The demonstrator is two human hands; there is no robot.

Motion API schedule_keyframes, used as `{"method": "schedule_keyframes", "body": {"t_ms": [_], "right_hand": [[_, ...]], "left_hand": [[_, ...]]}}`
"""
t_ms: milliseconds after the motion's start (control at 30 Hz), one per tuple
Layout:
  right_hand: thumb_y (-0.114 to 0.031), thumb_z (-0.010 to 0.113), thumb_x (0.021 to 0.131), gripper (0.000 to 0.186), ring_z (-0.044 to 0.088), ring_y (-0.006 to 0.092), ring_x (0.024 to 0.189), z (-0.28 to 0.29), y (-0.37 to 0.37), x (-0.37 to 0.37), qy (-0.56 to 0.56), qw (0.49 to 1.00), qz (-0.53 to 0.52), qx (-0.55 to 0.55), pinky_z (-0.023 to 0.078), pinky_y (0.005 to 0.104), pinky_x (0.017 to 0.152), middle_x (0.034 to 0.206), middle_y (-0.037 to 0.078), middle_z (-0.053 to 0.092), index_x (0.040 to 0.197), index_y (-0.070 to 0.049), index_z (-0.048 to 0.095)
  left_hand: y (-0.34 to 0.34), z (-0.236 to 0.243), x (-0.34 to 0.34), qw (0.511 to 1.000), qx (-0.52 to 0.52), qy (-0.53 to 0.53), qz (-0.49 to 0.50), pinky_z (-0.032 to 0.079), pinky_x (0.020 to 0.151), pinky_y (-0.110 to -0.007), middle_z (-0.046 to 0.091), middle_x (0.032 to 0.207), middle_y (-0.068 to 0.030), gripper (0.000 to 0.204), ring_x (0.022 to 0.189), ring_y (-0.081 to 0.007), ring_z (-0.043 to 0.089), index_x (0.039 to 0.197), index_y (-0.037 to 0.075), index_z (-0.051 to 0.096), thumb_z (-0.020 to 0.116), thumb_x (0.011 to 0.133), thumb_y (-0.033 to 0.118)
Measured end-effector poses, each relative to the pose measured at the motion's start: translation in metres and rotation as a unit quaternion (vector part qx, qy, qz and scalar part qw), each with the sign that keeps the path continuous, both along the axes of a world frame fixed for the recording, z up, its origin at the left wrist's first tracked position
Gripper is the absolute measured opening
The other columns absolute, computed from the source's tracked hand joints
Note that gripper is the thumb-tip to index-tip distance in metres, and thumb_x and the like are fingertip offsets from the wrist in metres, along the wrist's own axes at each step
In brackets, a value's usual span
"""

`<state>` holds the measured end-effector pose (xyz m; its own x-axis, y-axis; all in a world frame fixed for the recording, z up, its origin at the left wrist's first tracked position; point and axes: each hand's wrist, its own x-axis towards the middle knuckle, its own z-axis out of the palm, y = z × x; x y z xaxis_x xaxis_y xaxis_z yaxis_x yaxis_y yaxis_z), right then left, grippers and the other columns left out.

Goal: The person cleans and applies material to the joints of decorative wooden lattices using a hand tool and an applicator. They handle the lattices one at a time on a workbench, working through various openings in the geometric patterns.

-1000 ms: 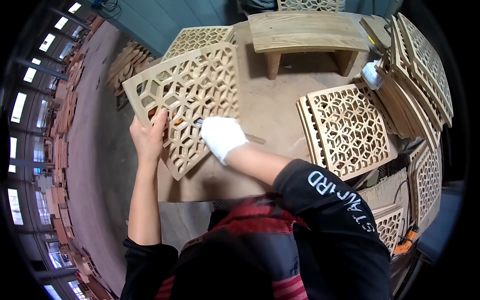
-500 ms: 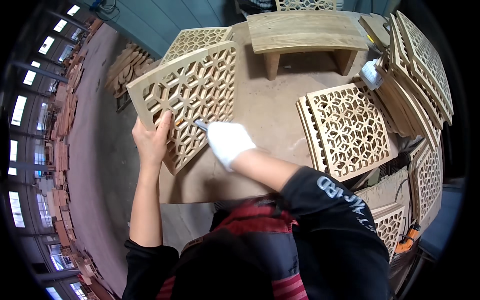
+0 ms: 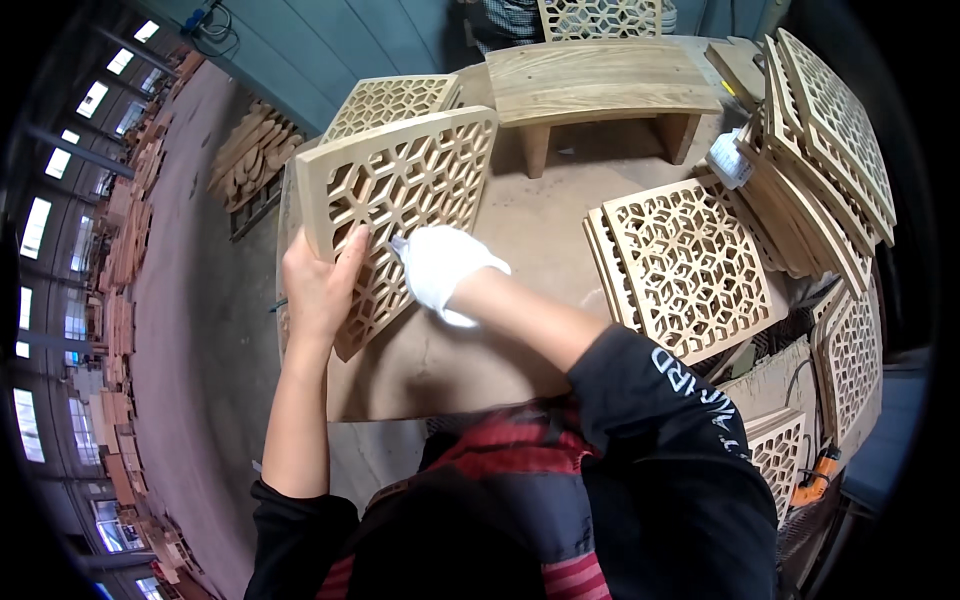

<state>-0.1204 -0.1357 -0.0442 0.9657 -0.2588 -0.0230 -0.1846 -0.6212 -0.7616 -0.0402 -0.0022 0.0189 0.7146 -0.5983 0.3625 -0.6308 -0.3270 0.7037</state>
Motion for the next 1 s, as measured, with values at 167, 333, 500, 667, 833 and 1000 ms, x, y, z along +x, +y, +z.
{"method": "schedule_keyframes", "body": {"t_ms": [167, 333, 500, 667, 833, 1000], "right_hand": [[-0.017, 0.044, 0.097, 0.034, 0.069, 0.0404, 0.090, 0.004, -0.016, 0.015, 0.020, 0.993, 0.053, -0.104, 0.054, 0.0465, 0.082, 0.097, 0.026, 0.070, 0.106, 0.002, 0.070], [-0.013, 0.043, 0.095, 0.036, 0.069, 0.0395, 0.089, 0.025, -0.009, -0.002, 0.110, 0.988, 0.071, -0.084, 0.055, 0.0456, 0.081, 0.101, 0.025, 0.070, 0.122, -0.007, 0.067], [-0.017, 0.044, 0.097, 0.036, 0.069, 0.0387, 0.089, 0.025, -0.020, 0.028, 0.128, 0.968, 0.143, -0.164, 0.054, 0.0456, 0.082, 0.101, 0.024, 0.070, 0.117, 0.003, 0.066], [-0.022, 0.042, 0.101, 0.037, 0.068, 0.0390, 0.097, 0.039, -0.013, 0.002, 0.118, 0.984, 0.100, -0.094, 0.053, 0.0452, 0.086, 0.105, 0.025, 0.070, 0.111, 0.002, 0.068], [-0.019, 0.046, 0.095, 0.034, 0.068, 0.0404, 0.095, 0.023, -0.019, 0.021, 0.112, 0.980, 0.107, -0.124, 0.054, 0.0445, 0.083, 0.106, 0.025, 0.070, 0.110, 0.001, 0.068], [-0.019, 0.045, 0.096, 0.035, 0.068, 0.0412, 0.094, 0.025, -0.019, 0.000, 0.100, 0.981, 0.115, -0.122, 0.054, 0.0468, 0.083, 0.105, 0.025, 0.069, 0.115, 0.001, 0.066]], "left_hand": [[-0.015, 0.011, 0.009, 1.000, -0.005, -0.014, -0.015, 0.053, 0.077, -0.032, 0.074, 0.094, -0.0129, 0.028, 0.084, -0.0168, 0.068, 0.106, -0.004, 0.067, 0.075, 0.088, 0.015], [-0.003, 0.004, 0.020, 1.000, 0.005, -0.006, 0.002, 0.053, 0.077, -0.032, 0.074, 0.094, -0.0129, 0.028, 0.085, -0.0166, 0.068, 0.106, -0.004, 0.067, 0.075, 0.088, 0.015], [-0.011, 0.008, 0.016, 1.000, -0.016, 0.003, -0.018, 0.054, 0.081, -0.036, 0.074, 0.095, -0.0185, 0.033, 0.089, -0.0267, 0.073, 0.111, -0.004, 0.066, 0.075, 0.085, 0.015], [-0.004, 0.002, 0.016, 1.000, 0.004, 0.000, -0.004, 0.055, 0.079, -0.037, 0.074, 0.096, -0.0193, 0.033, 0.089, -0.0280, 0.073, 0.112, -0.004, 0.066, 0.075, 0.086, 0.014], [-0.010, 0.004, 0.012, 1.000, -0.010, 0.017, -0.017, 0.055, 0.079, -0.036, 0.074, 0.096, -0.0186, 0.033, 0.089, -0.0264, 0.073, 0.112, -0.003, 0.066, 0.076, 0.086, 0.015], [-0.008, 0.004, 0.013, 1.000, -0.004, -0.010, -0.021, 0.055, 0.076, -0.037, 0.073, 0.091, -0.0195, 0.033, 0.084, -0.0303, 0.073, 0.112, -0.003, 0.066, 0.074, 0.086, 0.016]]}}
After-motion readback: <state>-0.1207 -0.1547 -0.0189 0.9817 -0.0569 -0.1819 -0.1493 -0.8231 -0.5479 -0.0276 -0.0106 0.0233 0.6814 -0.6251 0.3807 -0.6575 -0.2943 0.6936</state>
